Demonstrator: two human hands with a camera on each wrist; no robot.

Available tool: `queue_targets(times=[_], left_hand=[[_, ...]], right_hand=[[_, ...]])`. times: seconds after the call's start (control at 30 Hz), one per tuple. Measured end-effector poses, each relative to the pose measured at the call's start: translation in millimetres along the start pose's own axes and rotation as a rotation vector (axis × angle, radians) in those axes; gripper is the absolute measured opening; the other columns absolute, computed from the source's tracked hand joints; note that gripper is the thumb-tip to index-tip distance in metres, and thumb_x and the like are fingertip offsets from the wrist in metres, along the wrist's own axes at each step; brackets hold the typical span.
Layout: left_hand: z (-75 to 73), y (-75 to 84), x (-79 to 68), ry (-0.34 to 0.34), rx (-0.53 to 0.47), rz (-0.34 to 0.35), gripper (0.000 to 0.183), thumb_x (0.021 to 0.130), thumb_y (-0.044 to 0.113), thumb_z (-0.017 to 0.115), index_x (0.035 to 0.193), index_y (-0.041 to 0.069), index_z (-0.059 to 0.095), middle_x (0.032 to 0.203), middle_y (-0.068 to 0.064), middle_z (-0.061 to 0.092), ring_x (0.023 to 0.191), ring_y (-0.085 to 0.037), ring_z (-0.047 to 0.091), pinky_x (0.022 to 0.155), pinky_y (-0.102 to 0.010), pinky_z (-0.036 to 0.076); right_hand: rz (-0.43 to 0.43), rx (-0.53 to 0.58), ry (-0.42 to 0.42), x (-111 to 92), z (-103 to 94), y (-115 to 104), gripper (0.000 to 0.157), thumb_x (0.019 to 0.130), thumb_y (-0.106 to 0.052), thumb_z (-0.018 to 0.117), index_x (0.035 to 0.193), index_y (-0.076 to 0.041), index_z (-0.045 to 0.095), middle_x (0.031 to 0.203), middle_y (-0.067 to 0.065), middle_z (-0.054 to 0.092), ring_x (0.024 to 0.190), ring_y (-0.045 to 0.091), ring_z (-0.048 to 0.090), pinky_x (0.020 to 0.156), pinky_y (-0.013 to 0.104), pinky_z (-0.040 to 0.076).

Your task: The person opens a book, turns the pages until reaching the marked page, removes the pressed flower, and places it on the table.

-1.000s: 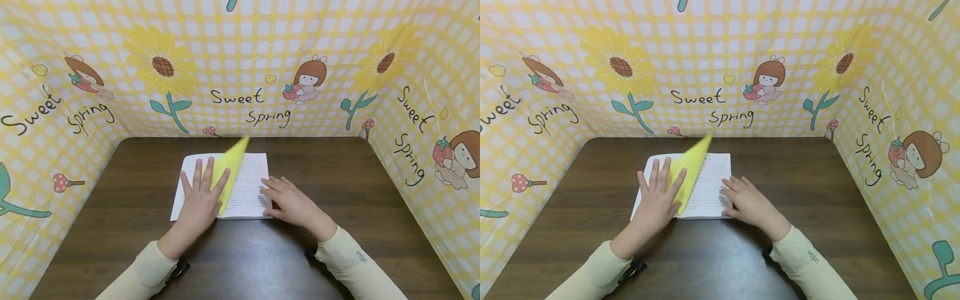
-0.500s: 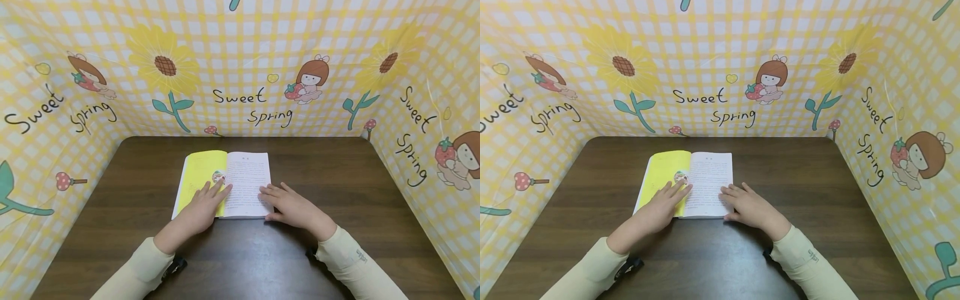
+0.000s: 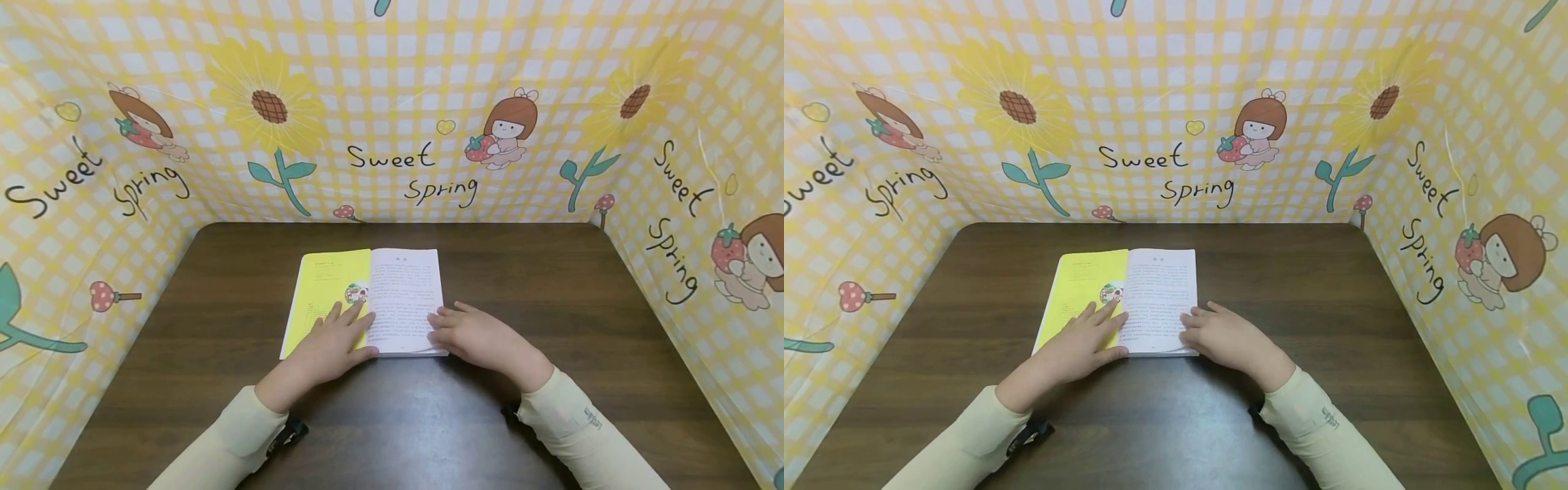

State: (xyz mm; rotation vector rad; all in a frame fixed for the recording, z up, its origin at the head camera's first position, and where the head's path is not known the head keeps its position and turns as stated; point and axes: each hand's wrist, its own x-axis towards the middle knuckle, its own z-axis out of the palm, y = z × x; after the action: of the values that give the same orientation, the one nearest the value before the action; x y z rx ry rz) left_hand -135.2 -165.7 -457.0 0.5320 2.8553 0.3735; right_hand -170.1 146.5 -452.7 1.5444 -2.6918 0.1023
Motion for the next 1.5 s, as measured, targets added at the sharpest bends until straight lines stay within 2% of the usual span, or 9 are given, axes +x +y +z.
queue_targets(times=[0.3,0.4,0.5,0.6,0.77,0.93,1.07,1.23,1.5], left_hand=[[-1.0,3.7,0.5,0.009,-0.002,-0.018,0.074,0.095,0.057,0.065,0.156,0.020,0.045,0.168,-0.013,0.028,0.152,-0.052,0.022,0.109,-0.076,0.029],[-0.9,4.8,0.6,0.021,0.010,-0.006,0.073,0.094,0.057,0.066,0.154,0.018,0.049,0.168,-0.013,0.028,0.152,-0.051,0.021,0.109,-0.077,0.028],[-2.6,5.6,-0.1,0.045,0.032,0.026,0.072,0.092,0.058,0.068,0.150,0.017,0.054,0.168,-0.013,0.029,0.152,-0.051,0.021,0.109,-0.078,0.028],[-2.2,7.4,-0.1,0.064,0.045,0.049,0.073,0.089,0.060,0.071,0.147,0.017,0.058,0.167,-0.014,0.031,0.152,-0.051,0.022,0.108,-0.078,0.028],[-1.6,9.6,-0.5,0.082,0.056,0.035,0.072,0.088,0.061,0.072,0.145,0.018,0.061,0.165,-0.015,0.035,0.150,-0.052,0.026,0.107,-0.078,0.031],[-1.4,10.0,-0.7,0.102,0.076,0.027,0.065,0.091,0.060,0.069,0.142,0.020,0.064,0.163,-0.014,0.038,0.149,-0.051,0.030,0.106,-0.076,0.034],[-2.1,10.4,-1.2,0.108,0.088,0.044,0.057,0.094,0.055,0.067,0.139,0.020,0.066,0.162,-0.013,0.040,0.149,-0.051,0.030,0.105,-0.077,0.034],[-4.4,12.0,-2.5,0.129,0.098,0.054,0.052,0.095,0.045,0.067,0.142,0.024,0.063,0.163,-0.009,0.040,0.151,-0.047,0.028,0.107,-0.077,0.032],[-15.4,15.8,-4.2,0.384,0.095,0.171,0.098,0.088,0.039,0.076,0.165,0.017,0.018,0.170,-0.014,0.021,0.153,-0.037,0.029,0.113,-0.067,0.034]], right_hand=[[-0.027,-0.074,0.066,1.3,-1.3,-2.6,0.015,0.094,-0.014,0.073,0.109,-0.011,0.074,0.125,0.009,0.073,0.120,0.028,0.069,0.104,0.050,0.051],[0.003,-0.012,0.132,2.0,0.9,-2.3,0.006,0.095,-0.009,0.066,0.101,-0.010,0.067,0.094,0.003,0.075,0.088,0.020,0.074,0.101,0.047,0.054],[0.019,0.028,0.215,3.3,2.1,-2.1,0.010,0.094,-0.004,0.061,0.094,-0.013,0.058,0.064,-0.007,0.056,0.059,0.013,0.053,0.097,0.046,0.056],[0.016,0.009,0.281,2.4,2.5,-2.1,0.013,0.093,-0.003,0.061,0.094,-0.015,0.056,0.057,-0.011,0.044,0.055,0.011,0.038,0.082,0.036,0.058],[-0.008,-0.076,0.358,2.3,-1.6,-2.0,0.010,0.095,-0.007,0.062,0.101,-0.015,0.060,0.068,-0.010,0.056,0.058,0.010,0.046,0.061,0.027,0.047],[-0.051,-0.123,0.424,3.0,-8.8,-3.1,0.018,0.093,-0.013,0.073,0.109,-0.012,0.065,0.101,-0.001,0.078,0.091,0.017,0.075,0.085,0.036,0.059],[-0.021,-0.079,0.502,2.0,-12.5,-2.3,0.025,0.092,-0.018,0.076,0.115,-0.012,0.067,0.132,0.003,0.071,0.114,0.021,0.071,0.097,0.042,0.056],[0.083,-0.024,0.595,3.9,-13.1,1.3,0.034,0.093,-0.018,0.072,0.125,-0.009,0.066,0.152,0.011,0.054,0.117,0.026,0.068,0.091,0.045,0.056],[0.227,0.029,0.568,3.6,-11.5,5.2,0.042,0.093,-0.022,0.075,0.133,-0.010,0.064,0.153,0.012,0.051,0.124,0.029,0.064,0.092,0.049,0.055]])
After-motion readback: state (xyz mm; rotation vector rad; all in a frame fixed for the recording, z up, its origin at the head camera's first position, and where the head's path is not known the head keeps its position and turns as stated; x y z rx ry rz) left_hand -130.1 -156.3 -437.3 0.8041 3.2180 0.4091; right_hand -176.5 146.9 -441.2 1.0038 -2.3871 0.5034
